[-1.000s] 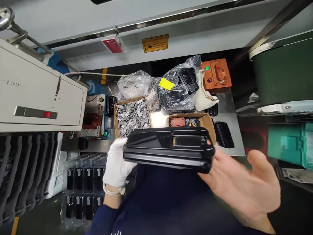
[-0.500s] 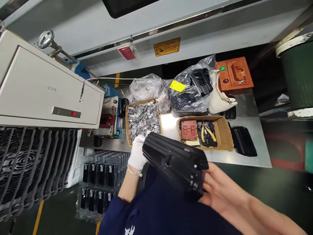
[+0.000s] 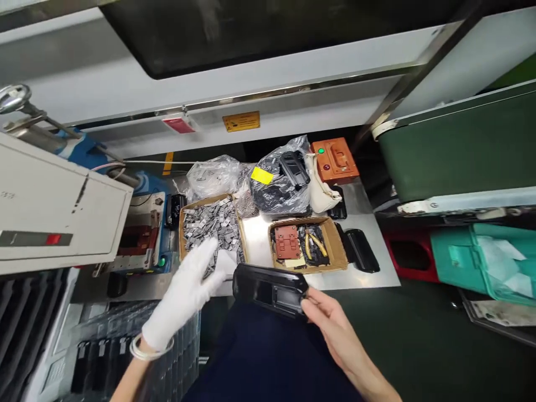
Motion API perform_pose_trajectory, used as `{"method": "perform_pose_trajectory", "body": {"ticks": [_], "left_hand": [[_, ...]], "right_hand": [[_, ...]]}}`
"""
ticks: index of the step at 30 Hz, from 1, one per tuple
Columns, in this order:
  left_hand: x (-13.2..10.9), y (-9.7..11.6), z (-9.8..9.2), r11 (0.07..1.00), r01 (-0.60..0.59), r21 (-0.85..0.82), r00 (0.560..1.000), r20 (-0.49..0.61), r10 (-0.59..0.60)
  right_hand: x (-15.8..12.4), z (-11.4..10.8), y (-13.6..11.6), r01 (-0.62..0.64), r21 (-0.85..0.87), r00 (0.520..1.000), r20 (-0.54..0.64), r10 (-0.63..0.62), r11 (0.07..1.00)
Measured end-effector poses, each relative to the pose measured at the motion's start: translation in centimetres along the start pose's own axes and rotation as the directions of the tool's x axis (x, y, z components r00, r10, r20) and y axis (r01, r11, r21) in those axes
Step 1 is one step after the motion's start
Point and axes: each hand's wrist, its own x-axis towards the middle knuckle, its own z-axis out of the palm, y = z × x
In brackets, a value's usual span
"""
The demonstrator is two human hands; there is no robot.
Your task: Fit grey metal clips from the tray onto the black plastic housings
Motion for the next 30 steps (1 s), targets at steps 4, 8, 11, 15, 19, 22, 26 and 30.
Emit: {"method": "perform_pose_trajectory", "body": {"ticks": [4,8,11,15,19,22,26,30], "left_hand": [[0.7,-0.8,6.2,0.441,-0.588,0.678,0.809,0.484,0.334],[2.6,-1.0,10.5,0.082,-0.684,0.725,0.695,0.614,0.374],[3.7,-1.2,11.1,0.114,-0.68,0.724,0.697,0.591,0.406],[4.0,-1.8,10.0,0.492,-0.4,0.773,0.91,0.271,0.313],[2.4,-2.2,9.7,0.982,0.112,0.15,0.993,-0.055,-0.105],[0.5,-1.8,10.8,0.869,0.121,-0.479,0.992,0.032,-0.121],[-1.5,-0.5,13.2,0.665,0.088,-0.741,0.995,0.035,-0.093],[-1.2,-0.1,13.9,0.545,0.077,-0.835,0.997,0.076,-0.024]], "right_hand": [[0.0,-0.4,-0.5,-0.014,-0.065,0.999,0.038,0.017,0.998],[-0.9,-2.1,-0.9,-0.005,-0.099,0.999,0.045,0.009,0.995],[-0.3,-4.5,-0.5,-0.012,-0.196,0.997,0.076,0.027,0.981],[5.6,-9.8,1.6,0.021,-0.342,1.0,0.011,-0.018,0.939],[13.9,-14.2,4.4,-0.169,-0.573,0.953,-0.304,-0.016,0.802],[17.4,-15.1,6.5,-0.356,-0.623,0.883,-0.468,0.032,0.696],[18.7,-14.4,9.0,-0.506,-0.641,0.812,-0.579,0.069,0.578],[20.1,-14.0,9.6,-0.611,-0.626,0.756,-0.642,0.123,0.484]]}}
